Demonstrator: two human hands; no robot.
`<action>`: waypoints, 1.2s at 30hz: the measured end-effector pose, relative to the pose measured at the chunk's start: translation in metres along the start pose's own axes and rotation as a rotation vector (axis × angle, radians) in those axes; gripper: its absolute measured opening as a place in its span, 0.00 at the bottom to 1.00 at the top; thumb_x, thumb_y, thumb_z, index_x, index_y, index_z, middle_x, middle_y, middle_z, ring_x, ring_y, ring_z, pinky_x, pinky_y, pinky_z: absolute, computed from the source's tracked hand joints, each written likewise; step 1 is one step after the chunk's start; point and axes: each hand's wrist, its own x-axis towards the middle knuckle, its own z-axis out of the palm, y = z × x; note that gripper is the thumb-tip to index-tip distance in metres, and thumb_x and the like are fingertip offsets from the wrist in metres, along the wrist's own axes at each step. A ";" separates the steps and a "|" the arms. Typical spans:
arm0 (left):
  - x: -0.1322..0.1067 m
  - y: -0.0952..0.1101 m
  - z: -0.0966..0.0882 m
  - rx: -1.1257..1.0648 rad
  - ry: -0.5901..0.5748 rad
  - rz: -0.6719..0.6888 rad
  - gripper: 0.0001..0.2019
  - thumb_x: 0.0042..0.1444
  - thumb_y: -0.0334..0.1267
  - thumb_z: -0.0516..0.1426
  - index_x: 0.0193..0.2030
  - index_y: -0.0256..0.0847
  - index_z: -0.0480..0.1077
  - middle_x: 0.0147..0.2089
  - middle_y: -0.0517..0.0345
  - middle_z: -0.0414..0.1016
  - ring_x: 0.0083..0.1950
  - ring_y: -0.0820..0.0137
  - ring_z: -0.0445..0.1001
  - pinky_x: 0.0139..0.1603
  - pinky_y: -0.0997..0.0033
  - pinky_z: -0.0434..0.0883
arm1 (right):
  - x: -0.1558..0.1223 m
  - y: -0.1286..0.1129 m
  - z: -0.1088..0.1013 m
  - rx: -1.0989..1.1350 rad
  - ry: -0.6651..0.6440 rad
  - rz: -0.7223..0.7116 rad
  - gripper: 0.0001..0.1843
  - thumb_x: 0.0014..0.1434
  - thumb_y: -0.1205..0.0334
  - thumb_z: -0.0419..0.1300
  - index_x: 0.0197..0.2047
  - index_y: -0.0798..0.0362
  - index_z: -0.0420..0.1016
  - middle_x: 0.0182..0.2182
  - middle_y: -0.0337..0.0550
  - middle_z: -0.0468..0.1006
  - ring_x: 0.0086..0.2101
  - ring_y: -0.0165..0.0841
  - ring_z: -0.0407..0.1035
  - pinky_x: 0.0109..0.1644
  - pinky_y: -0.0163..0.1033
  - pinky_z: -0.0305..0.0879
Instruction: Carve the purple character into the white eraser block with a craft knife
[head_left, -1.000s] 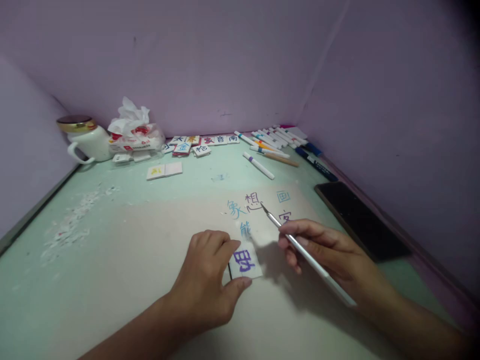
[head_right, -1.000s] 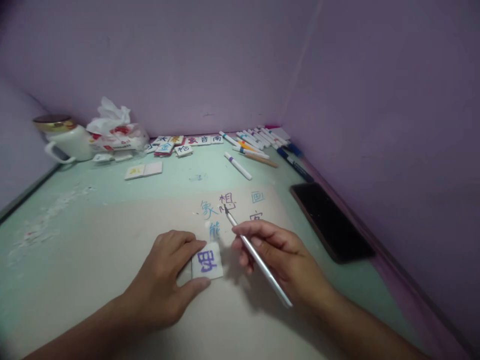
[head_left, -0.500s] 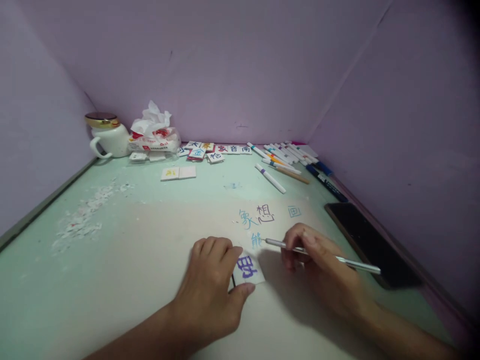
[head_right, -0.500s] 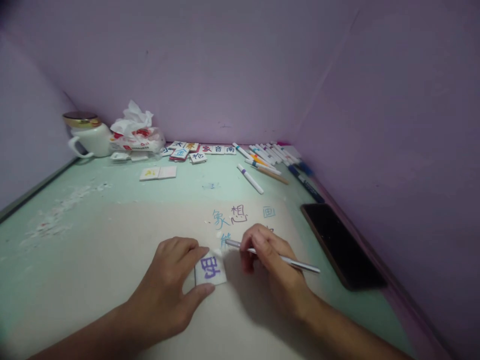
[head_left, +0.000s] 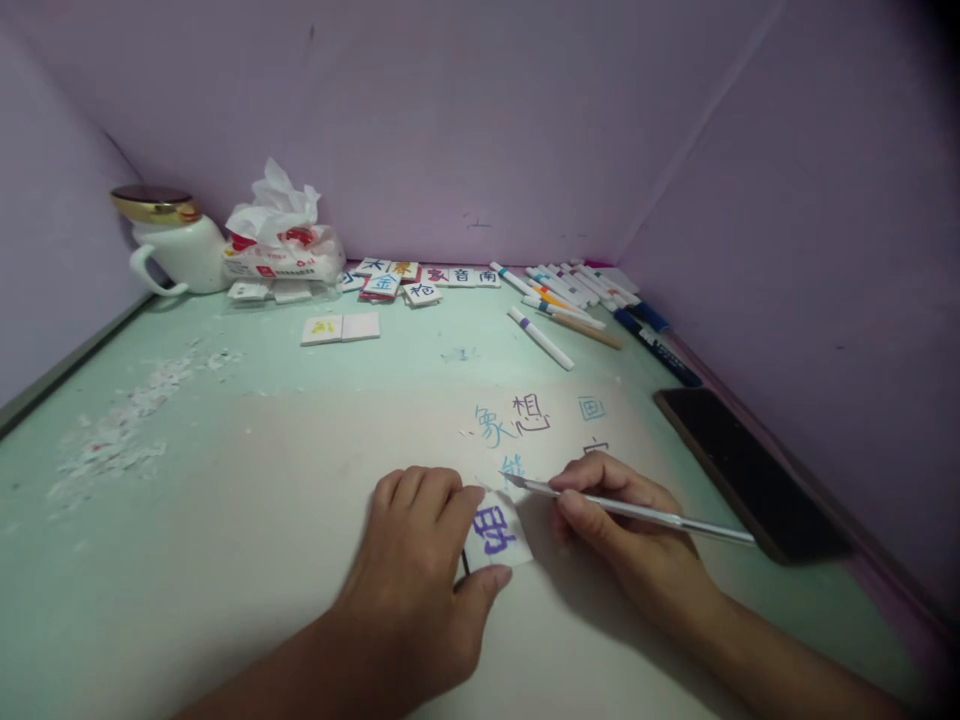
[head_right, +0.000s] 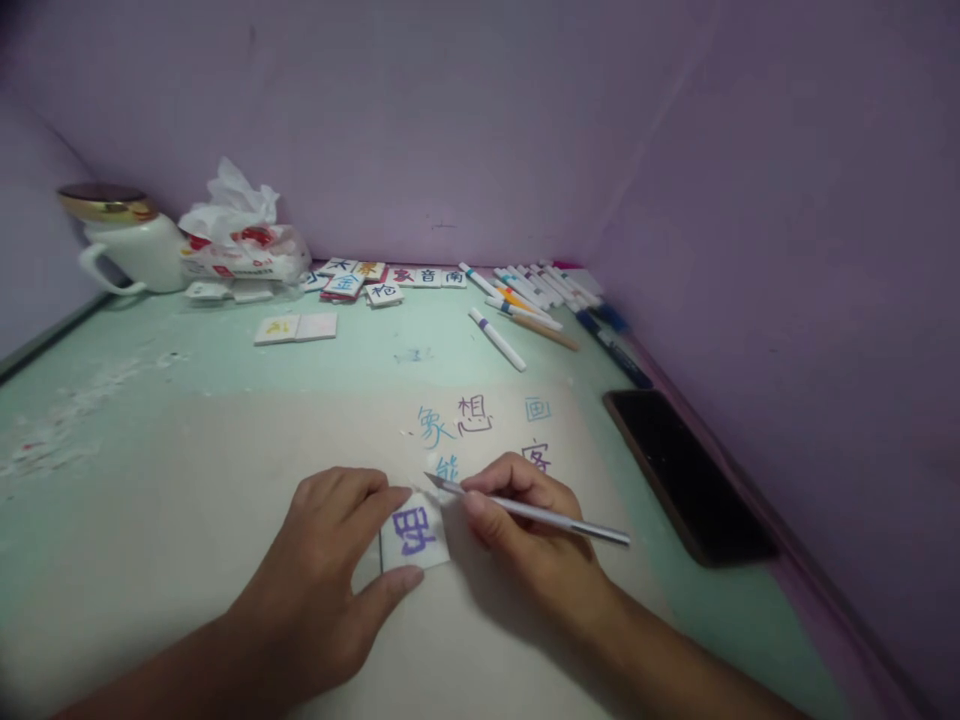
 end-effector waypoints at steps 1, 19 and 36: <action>0.000 0.000 0.000 0.005 0.004 0.005 0.13 0.50 0.36 0.57 0.43 0.36 0.66 0.42 0.45 0.67 0.43 0.56 0.64 0.44 0.47 0.63 | -0.001 0.002 0.000 -0.029 0.004 -0.047 0.11 0.53 0.53 0.63 0.30 0.52 0.72 0.18 0.38 0.72 0.21 0.28 0.64 0.24 0.32 0.59; 0.003 0.000 0.002 0.025 0.015 0.022 0.14 0.50 0.35 0.58 0.44 0.34 0.66 0.43 0.44 0.67 0.43 0.55 0.64 0.44 0.47 0.63 | -0.003 -0.001 0.001 -0.237 -0.053 -0.302 0.11 0.64 0.59 0.51 0.32 0.51 0.69 0.22 0.35 0.68 0.24 0.27 0.63 0.26 0.33 0.57; 0.003 0.001 0.001 -0.007 0.003 0.008 0.13 0.51 0.36 0.57 0.43 0.33 0.67 0.42 0.44 0.67 0.43 0.56 0.63 0.44 0.47 0.62 | 0.000 0.001 0.007 -0.383 -0.142 -0.532 0.06 0.64 0.67 0.49 0.36 0.51 0.65 0.23 0.35 0.68 0.24 0.27 0.63 0.27 0.32 0.59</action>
